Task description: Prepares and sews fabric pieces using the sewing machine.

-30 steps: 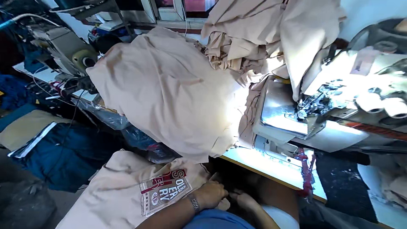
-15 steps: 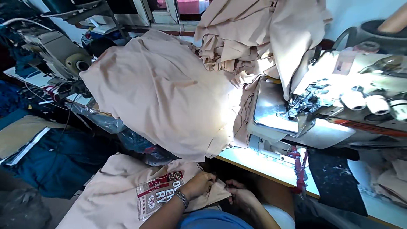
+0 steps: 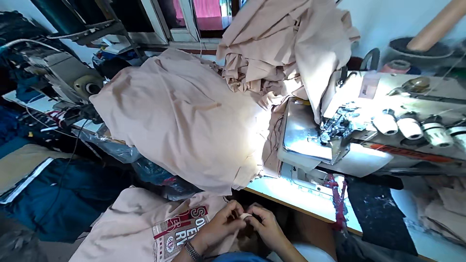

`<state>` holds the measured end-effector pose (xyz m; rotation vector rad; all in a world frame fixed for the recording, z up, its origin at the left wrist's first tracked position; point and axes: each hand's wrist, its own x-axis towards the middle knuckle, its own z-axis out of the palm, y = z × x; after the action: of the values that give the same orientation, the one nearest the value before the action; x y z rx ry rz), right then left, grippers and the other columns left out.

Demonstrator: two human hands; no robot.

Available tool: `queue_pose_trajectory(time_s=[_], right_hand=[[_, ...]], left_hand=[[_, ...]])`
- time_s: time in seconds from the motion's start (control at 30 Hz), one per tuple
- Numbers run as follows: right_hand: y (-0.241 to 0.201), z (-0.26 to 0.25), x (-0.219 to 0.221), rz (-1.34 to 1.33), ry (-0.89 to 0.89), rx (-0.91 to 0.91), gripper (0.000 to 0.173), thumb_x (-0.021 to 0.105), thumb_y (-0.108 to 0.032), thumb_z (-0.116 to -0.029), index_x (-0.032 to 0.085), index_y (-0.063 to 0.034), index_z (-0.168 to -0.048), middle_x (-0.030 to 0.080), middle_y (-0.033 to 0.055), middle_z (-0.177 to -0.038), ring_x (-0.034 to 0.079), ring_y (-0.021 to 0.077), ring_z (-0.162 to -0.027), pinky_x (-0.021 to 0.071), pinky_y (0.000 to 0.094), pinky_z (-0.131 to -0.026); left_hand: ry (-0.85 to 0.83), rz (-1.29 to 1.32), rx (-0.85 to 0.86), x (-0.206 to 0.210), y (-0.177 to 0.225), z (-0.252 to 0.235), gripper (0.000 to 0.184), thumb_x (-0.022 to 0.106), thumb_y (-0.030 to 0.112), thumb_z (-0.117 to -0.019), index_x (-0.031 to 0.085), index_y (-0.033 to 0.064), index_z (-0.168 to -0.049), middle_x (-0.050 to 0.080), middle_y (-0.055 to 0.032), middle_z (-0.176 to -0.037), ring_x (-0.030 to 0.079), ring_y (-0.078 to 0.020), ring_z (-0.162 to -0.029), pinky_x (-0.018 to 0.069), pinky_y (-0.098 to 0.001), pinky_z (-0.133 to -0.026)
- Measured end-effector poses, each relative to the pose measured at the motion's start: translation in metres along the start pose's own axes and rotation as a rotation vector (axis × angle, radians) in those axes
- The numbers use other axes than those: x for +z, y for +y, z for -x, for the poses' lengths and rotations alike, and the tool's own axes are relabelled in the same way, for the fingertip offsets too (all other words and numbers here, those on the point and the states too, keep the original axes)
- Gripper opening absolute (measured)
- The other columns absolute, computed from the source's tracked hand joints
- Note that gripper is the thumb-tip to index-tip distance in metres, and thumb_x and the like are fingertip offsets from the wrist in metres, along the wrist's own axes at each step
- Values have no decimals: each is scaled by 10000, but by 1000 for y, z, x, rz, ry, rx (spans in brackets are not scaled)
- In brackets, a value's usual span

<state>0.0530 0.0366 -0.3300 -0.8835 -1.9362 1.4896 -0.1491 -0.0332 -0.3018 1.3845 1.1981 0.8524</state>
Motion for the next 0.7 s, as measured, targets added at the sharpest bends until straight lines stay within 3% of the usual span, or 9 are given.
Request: queue_pose_trajectory(time_s=[0.07,0.13,0.2,0.27,0.37,0.43,0.57,0.63,0.7], right_hand=[[-26,-8,5,101,-36,-198,243,628,-215,-1010,741,-7,-956,702,108,-981,676,157,-915,576,311,-839],[-53,-16,13,231,-44,-404,241,603,-212,-1025,739,-20,-971,697,119,-925,692,188,-820,596,326,-743],[-72,-23,22,273,-66,-480,242,573,-209,-1039,707,-22,-964,701,121,-886,699,197,-777,597,328,-714],[-83,-27,27,172,-144,-347,250,548,-164,-1041,698,27,-982,696,140,-848,683,202,-738,580,340,-713],[-84,-30,31,-94,-197,-117,278,485,-169,-1070,667,32,-1130,682,77,-875,656,106,-682,584,276,-657],[-86,-29,28,-209,-198,-53,269,466,-152,-1073,617,19,-1216,677,29,-897,661,81,-699,593,262,-650],[-88,-21,9,-199,-214,44,374,545,-78,-967,542,9,-1331,673,14,-894,653,94,-688,576,268,-629],[-84,-18,5,-219,-230,54,474,672,-147,-928,524,-24,-1361,702,14,-991,677,88,-737,587,265,-638],[-82,-17,5,-228,-206,6,611,782,-222,-878,530,-35,-1403,668,55,-1225,706,101,-887,622,275,-718]], left_hand=[[68,-147,-109,-1,18,19,540,764,242,-902,496,11,-1308,590,-152,-1238,638,-215,-1055,559,-391,-917],[218,-334,-140,-5,27,37,449,701,142,-927,526,-33,-1301,607,-218,-1250,659,-296,-1074,559,-468,-941],[398,-417,-34,-21,23,56,291,673,89,-922,594,-24,-1179,668,-154,-1070,678,-225,-956,580,-416,-872],[471,-453,101,-36,25,69,223,602,-4,-903,639,-1,-1122,701,-94,-981,687,-146,-880,588,-354,-823],[495,-499,89,-35,37,75,239,505,44,-989,650,24,-1178,719,-92,-962,703,-153,-849,595,-379,-803],[596,-485,94,-27,39,68,256,458,92,-1018,687,27,-1111,715,-78,-899,686,-130,-788,582,-339,-752],[609,-198,209,-17,46,48,287,422,114,-1059,684,32,-973,638,27,-814,599,-8,-744,526,-196,-717],[553,-113,199,-14,51,41,371,432,210,-1085,633,79,-802,530,77,-662,509,19,-608,447,-178,-590],[473,-139,195,-13,54,38,463,438,266,-1091,612,74,-707,519,57,-603,506,4,-563,438,-198,-552]])
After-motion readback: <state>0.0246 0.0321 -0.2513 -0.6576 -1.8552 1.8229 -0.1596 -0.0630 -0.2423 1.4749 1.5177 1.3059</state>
